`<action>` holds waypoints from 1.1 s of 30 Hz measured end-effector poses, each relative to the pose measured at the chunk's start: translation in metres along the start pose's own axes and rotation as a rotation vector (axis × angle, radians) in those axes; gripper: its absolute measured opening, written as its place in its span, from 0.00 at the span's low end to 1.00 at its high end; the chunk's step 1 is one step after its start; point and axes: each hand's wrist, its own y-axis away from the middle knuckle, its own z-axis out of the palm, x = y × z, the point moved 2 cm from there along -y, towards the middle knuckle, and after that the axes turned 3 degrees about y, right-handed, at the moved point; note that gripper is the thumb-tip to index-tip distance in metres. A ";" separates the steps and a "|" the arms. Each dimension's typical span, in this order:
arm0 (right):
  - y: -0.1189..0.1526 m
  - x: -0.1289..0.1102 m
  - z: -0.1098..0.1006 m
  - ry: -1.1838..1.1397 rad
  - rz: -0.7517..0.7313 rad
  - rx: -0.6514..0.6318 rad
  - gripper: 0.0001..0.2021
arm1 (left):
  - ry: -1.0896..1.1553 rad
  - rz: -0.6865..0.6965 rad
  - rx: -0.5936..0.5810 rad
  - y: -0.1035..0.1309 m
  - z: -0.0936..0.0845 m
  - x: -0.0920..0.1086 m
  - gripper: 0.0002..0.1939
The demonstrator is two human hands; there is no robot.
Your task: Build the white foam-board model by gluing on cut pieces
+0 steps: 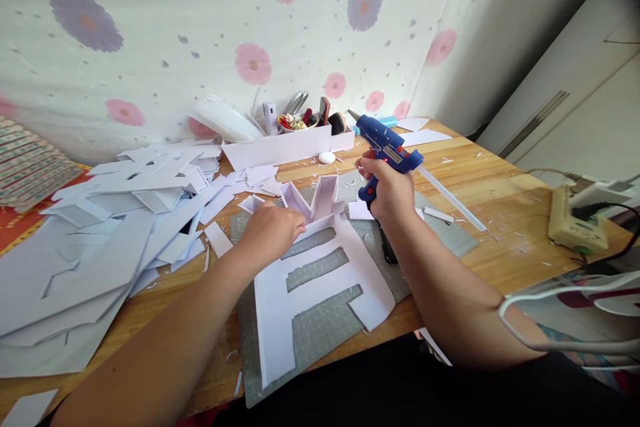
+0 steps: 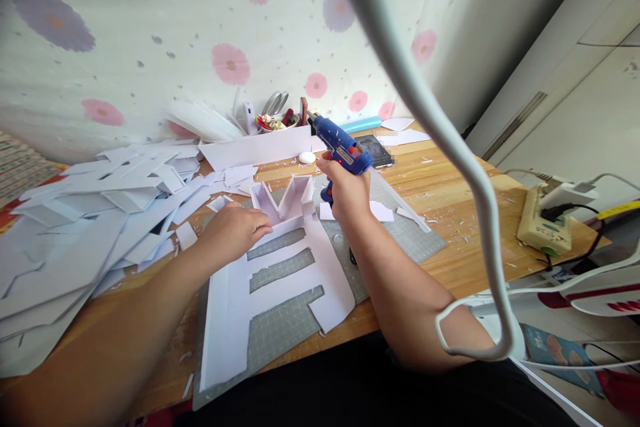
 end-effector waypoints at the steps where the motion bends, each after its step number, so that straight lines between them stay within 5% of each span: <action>1: 0.000 0.000 0.000 0.007 -0.002 -0.004 0.06 | 0.008 0.001 0.002 0.000 0.001 -0.001 0.14; 33: 0.003 -0.001 0.002 0.025 0.012 -0.019 0.07 | 0.037 -0.035 -0.022 -0.003 -0.001 -0.001 0.15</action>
